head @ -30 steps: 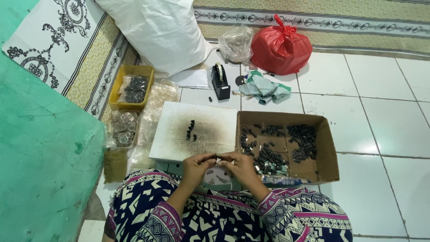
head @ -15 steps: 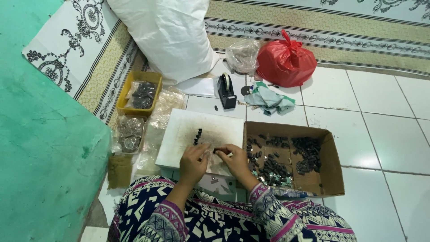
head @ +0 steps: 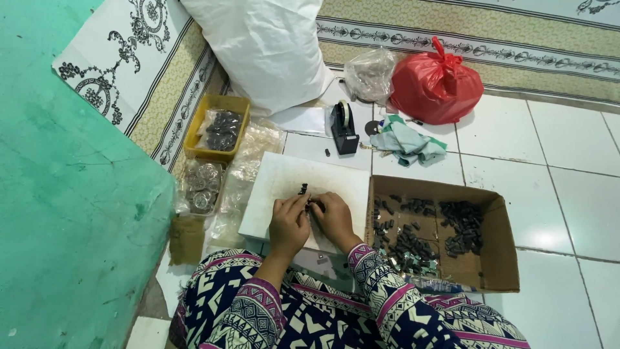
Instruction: Inserting small black screws into a white foam board by hand in a specific pattern.
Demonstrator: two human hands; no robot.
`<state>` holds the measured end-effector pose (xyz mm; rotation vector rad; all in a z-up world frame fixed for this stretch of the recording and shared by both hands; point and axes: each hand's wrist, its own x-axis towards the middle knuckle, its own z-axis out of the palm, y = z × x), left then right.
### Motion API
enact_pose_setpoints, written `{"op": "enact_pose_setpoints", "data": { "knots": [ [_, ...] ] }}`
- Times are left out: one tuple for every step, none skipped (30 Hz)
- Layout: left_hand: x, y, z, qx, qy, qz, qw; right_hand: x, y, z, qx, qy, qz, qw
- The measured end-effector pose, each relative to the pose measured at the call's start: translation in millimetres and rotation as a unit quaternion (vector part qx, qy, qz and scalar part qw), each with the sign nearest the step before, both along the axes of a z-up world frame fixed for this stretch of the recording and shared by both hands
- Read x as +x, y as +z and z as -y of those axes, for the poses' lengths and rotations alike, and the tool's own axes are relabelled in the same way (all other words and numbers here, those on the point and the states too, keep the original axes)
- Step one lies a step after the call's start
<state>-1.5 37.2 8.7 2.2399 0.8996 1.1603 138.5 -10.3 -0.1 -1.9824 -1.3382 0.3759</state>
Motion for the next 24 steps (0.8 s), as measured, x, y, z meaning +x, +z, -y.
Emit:
{"op": "enact_pose_setpoints", "data": {
  "knots": [
    [-0.5,0.1,0.0,0.000,0.000,0.000,1.000,0.4,-1.2,-0.2,0.000,0.000,0.000,1.000],
    [-0.5,0.4,0.5,0.003,0.002,0.003,1.000,1.2,-2.1,0.1,-0.005,0.008,0.008,1.000],
    [0.0,0.9,1.0,0.007,0.003,0.005,1.000,2.3,-3.1,0.9,-0.010,0.015,0.016,1.000],
    [0.3,0.0,1.5,0.007,0.001,0.005,1.000,3.7,-6.8,1.0,-0.010,0.013,0.015,1.000],
    [0.6,-0.8,1.9,0.014,0.006,0.000,1.000,4.9,-10.6,1.4,-0.003,0.018,0.018,1.000],
    [1.2,-1.6,2.6,0.022,0.011,-0.005,1.000,6.5,-14.4,2.0,0.003,0.023,0.020,1.000],
    [1.6,-4.0,2.6,0.023,0.007,-0.007,1.000,4.8,-8.1,2.7,0.004,0.020,0.018,1.000],
    [2.2,-6.3,2.9,0.028,0.014,-0.003,1.000,3.4,-1.7,3.7,-0.008,0.016,0.013,1.000],
    [3.2,-8.4,3.3,0.033,0.020,0.002,0.999,2.3,4.9,5.0,-0.020,0.012,0.007,1.000],
    [2.5,-7.8,4.9,0.034,0.016,0.000,0.999,2.6,4.9,9.1,-0.019,0.007,0.005,1.000],
    [2.6,-6.8,5.6,0.022,0.028,-0.001,0.999,3.7,5.6,12.0,-0.018,0.007,0.008,1.000],
    [2.3,-5.5,6.0,0.009,0.040,-0.001,0.999,4.3,6.4,14.7,-0.018,0.008,0.011,1.000],
    [2.7,-5.2,6.7,0.011,0.038,-0.001,0.999,5.5,8.9,18.0,-0.017,0.006,0.011,1.000],
    [2.6,-5.1,7.2,0.015,0.050,-0.004,0.999,6.2,11.4,21.0,-0.021,0.003,0.001,1.000],
    [2.7,-5.2,8.1,0.018,0.062,-0.006,0.998,7.1,13.6,24.5,-0.027,0.000,-0.008,1.000],
    [3.1,-8.7,7.0,0.019,0.060,-0.006,0.998,7.2,17.2,26.0,-0.026,-0.001,-0.009,1.000],
    [3.1,-12.7,6.8,0.021,0.072,-0.012,0.997,6.8,20.4,28.3,-0.028,0.001,-0.004,1.000],
    [2.8,-16.7,6.3,0.023,0.085,-0.018,0.996,6.2,23.6,30.4,-0.030,0.004,0.001,1.000],
    [3.3,-17.1,6.1,0.024,0.085,-0.018,0.996,8.5,16.7,29.5,-0.029,0.004,0.001,1.000],
    [3.4,-17.4,5.6,0.032,0.100,-0.021,0.994,10.4,9.9,28.4,-0.014,0.000,0.014,1.000],
    [2.9,-17.7,5.0,0.041,0.117,-0.025,0.992,11.9,3.0,26.7,0.001,-0.002,0.028,1.000],
    [2.9,-19.1,4.7,0.041,0.118,-0.025,0.992,8.7,5.9,25.2,0.002,-0.001,0.028,1.000],
    [2.6,-20.4,4.1,0.037,0.130,-0.022,0.991,5.3,8.7,23.4,0.023,-0.002,0.064,0.998],
    [2.2,-21.7,3.2,0.032,0.142,-0.018,0.989,1.8,11.6,21.4,0.045,-0.002,0.101,0.994]
  ]
}}
